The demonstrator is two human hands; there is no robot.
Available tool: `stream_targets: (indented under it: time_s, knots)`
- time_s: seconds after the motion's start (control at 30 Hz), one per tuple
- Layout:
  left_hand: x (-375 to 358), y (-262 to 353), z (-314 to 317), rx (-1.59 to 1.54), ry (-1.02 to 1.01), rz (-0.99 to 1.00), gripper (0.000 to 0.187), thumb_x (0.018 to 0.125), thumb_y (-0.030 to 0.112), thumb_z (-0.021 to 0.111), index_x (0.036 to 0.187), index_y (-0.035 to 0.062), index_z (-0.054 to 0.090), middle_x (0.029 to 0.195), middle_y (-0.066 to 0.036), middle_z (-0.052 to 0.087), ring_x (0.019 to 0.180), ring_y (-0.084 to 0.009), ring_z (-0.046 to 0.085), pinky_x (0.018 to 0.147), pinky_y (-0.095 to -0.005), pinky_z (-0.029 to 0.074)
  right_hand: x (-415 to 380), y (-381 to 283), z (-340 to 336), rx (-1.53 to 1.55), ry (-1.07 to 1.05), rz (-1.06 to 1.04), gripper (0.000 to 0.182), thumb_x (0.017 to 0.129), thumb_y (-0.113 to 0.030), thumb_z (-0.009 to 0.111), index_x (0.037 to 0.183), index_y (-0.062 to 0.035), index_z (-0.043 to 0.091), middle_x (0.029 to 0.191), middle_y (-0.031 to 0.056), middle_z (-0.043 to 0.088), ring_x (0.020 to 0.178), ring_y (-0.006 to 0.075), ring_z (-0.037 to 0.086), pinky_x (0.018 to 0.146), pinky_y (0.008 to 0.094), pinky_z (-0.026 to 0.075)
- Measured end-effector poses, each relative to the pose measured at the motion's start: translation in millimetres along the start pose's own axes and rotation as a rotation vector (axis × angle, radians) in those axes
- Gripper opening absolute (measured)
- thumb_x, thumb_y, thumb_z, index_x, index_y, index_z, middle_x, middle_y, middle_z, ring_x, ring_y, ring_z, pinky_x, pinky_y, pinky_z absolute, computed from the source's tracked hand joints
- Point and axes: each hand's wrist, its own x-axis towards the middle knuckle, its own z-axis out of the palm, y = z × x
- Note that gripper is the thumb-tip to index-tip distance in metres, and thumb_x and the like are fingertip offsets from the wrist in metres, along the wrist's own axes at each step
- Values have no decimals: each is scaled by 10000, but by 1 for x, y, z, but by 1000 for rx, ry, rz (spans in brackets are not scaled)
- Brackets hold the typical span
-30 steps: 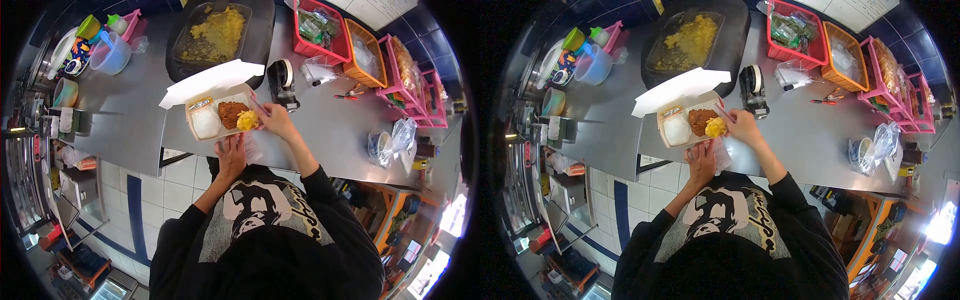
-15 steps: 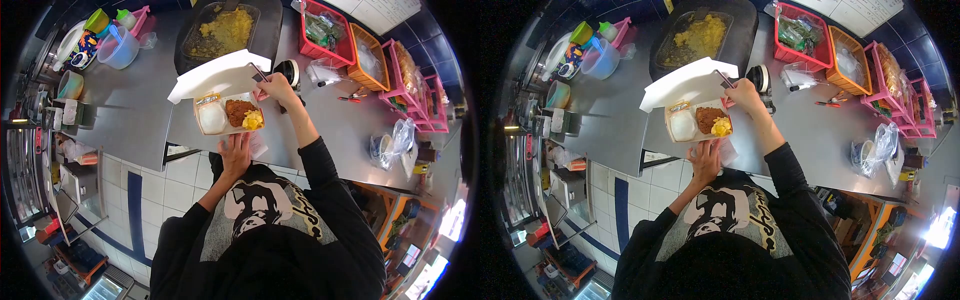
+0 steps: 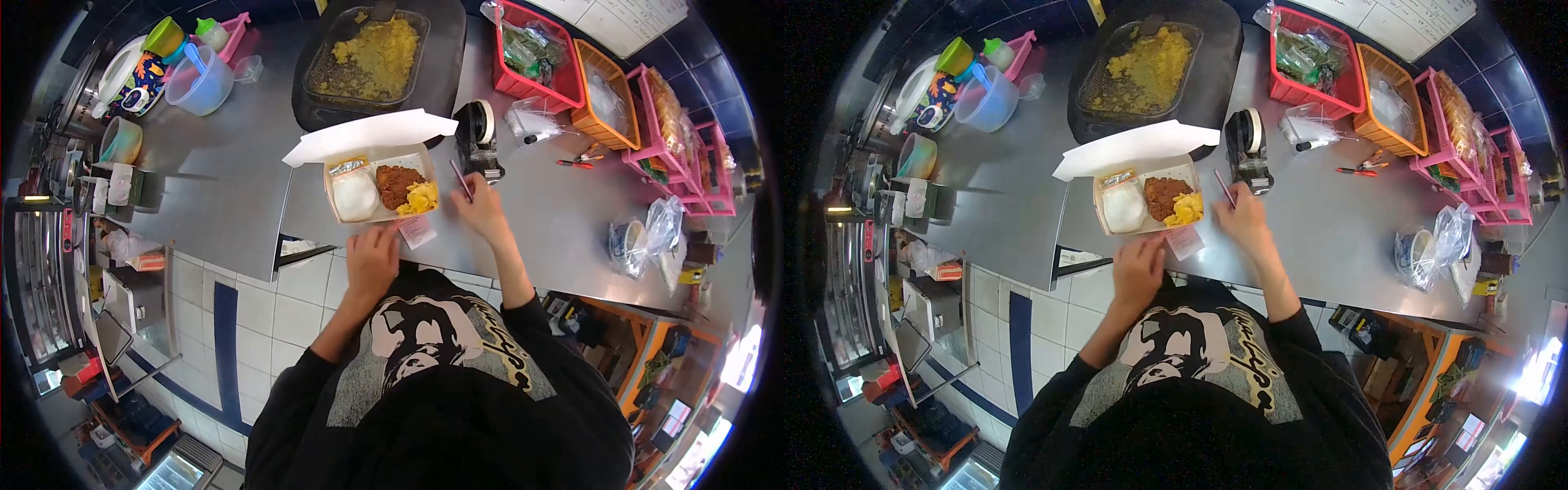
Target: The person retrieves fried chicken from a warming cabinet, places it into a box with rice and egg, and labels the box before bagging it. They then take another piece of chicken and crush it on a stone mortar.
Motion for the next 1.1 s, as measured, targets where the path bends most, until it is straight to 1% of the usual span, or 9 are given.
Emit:
stream_targets:
  time_s: [0.23, 0.37, 0.53, 0.6, 0.67, 0.8, 0.97, 1.03, 1.1]
  knots:
    - [110, -32, -111, 353, 642, 223, 272, 801, 160, 608, 1035, 25, 572, 970, -123, 594, 906, -289, 551, 767, -376, 441, 19, -38, -11, -32, 300, -322, 358, 788, -26, 497, 1144, 15, 490, 1063, 220, 558, 964, 386, 536, 834, 431, 428]
    - [134, -71, -112, 63, 196, 80, 267, 811, 222, 623, 889, -29, 579, 783, -158, 582, 709, -308, 563, 646, -357, 444, 65, -61, -19, -235, 304, -743, 361, 776, -3, 478, 1135, 22, 506, 1011, 210, 581, 882, 388, 567, 784, 414, 456]
    - [129, -68, -76, -238, 266, 0, 196, 849, 174, 542, 856, -20, 559, 793, -168, 579, 702, -351, 555, 628, -389, 428, 68, -63, -2, 76, 103, -756, 316, 806, -61, 541, 1112, 17, 523, 855, 174, 602, 728, 314, 608, 642, 352, 478]
    - [127, -72, -44, -364, 387, 32, 184, 859, 152, 510, 851, -29, 544, 784, -191, 570, 691, -370, 548, 628, -401, 422, 56, -82, -5, 384, -267, -213, 293, 863, -165, 552, 1068, 43, 537, 747, 159, 577, 733, 233, 622, 629, 340, 470]
    - [127, -68, -29, -362, 555, -184, 180, 870, 122, 446, 871, -42, 523, 770, -235, 552, 703, -409, 535, 644, -434, 417, 65, -80, 7, 425, -235, -154, 270, 865, -176, 540, 1027, 40, 555, 796, 188, 598, 769, 310, 607, 662, 345, 472]
    - [125, -67, -71, -194, 200, -146, 214, 884, 136, 408, 891, -47, 518, 796, -257, 552, 740, -439, 520, 678, -468, 416, 74, -70, -11, 244, -81, -374, 224, 877, -168, 510, 989, 11, 584, 879, 219, 617, 822, 383, 592, 710, 367, 469]
    - [81, -64, -88, -415, -129, -112, 351, 915, 89, 347, 1243, 31, 458, 1228, -196, 505, 1134, -347, 479, 968, -360, 361, 34, -39, -6, 198, -170, -514, 261, 889, -110, 461, 1128, -38, 535, 972, 239, 594, 914, 376, 584, 798, 375, 458]
    - [70, -52, -73, -475, -25, -112, 350, 918, 91, 342, 1245, 37, 454, 1220, -191, 508, 1120, -341, 490, 961, -355, 363, 15, -32, 13, 415, -207, -300, 331, 930, -85, 400, 1257, -45, 438, 1120, 117, 546, 1015, 149, 515, 912, 282, 393]
    - [67, -56, -62, -589, 72, -100, 349, 924, 89, 322, 1248, 57, 448, 1215, -173, 504, 1100, -321, 503, 950, -339, 365, 15, -33, 9, 523, -288, -263, 357, 928, -81, 408, 1283, -42, 397, 1150, 108, 526, 1040, 153, 498, 909, 282, 394]
